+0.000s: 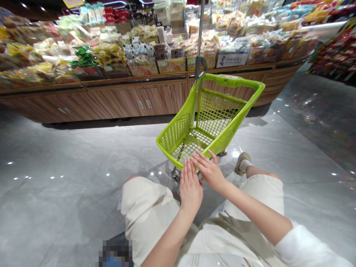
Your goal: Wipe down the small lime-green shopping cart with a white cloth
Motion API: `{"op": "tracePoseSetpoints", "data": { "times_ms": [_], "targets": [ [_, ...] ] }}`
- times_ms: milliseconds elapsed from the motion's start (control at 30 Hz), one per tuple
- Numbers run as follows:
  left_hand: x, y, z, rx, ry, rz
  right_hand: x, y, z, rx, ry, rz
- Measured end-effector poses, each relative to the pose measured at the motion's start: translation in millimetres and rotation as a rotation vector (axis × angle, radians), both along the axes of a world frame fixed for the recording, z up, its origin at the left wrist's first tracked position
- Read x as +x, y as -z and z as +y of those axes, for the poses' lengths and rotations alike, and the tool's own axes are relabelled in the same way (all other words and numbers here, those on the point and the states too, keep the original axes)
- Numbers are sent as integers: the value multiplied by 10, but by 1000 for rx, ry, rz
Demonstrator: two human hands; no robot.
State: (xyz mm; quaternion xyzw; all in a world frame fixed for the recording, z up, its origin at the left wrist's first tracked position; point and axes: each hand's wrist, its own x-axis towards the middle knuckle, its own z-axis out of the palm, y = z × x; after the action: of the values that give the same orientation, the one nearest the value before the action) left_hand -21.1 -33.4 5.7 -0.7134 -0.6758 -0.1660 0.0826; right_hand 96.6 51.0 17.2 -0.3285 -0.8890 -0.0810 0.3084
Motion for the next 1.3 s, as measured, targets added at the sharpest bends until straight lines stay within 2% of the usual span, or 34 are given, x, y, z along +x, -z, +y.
{"op": "tracePoseSetpoints", "data": {
  "times_ms": [67,167,233,333,400,467,533,600,700,767,833,967,1033,1100,1233,1300],
  "targets": [
    [-28,-10,-12,-2,5,3,140,-45,161,29,12,-22],
    [-34,-26,-18,-1,10,-2,478,-129,562,44,211,32],
    [-13,-24,-12,6,6,-9,562,-146,671,27,319,84],
    [22,0,2,18,-4,-24,332,-82,424,-6,271,106],
    [25,17,6,14,2,-29,78,-14,143,-18,137,94],
    [7,24,3,1,10,-24,-78,25,-31,-13,30,69],
    [-23,16,-3,-8,16,-12,-49,13,3,15,-19,37],
    [-48,1,-8,-8,22,-4,140,-33,217,38,10,24],
    [-46,-13,-5,5,28,-8,457,-103,577,18,178,71],
    [-19,-9,2,18,26,-18,510,-114,641,-6,285,116],
    [11,4,9,28,21,-32,389,-86,511,-27,293,133],
    [3,29,9,18,23,-34,8,-9,85,-29,54,52],
    [-41,28,3,13,32,-13,-2,-23,67,-6,-29,4],
    [-89,16,-3,14,41,8,155,-73,238,21,-25,-17],
    [-146,-15,-7,29,58,41,592,-166,736,52,147,42],
    [-164,-20,-12,40,63,49,677,-171,841,39,184,74]
  ]
}}
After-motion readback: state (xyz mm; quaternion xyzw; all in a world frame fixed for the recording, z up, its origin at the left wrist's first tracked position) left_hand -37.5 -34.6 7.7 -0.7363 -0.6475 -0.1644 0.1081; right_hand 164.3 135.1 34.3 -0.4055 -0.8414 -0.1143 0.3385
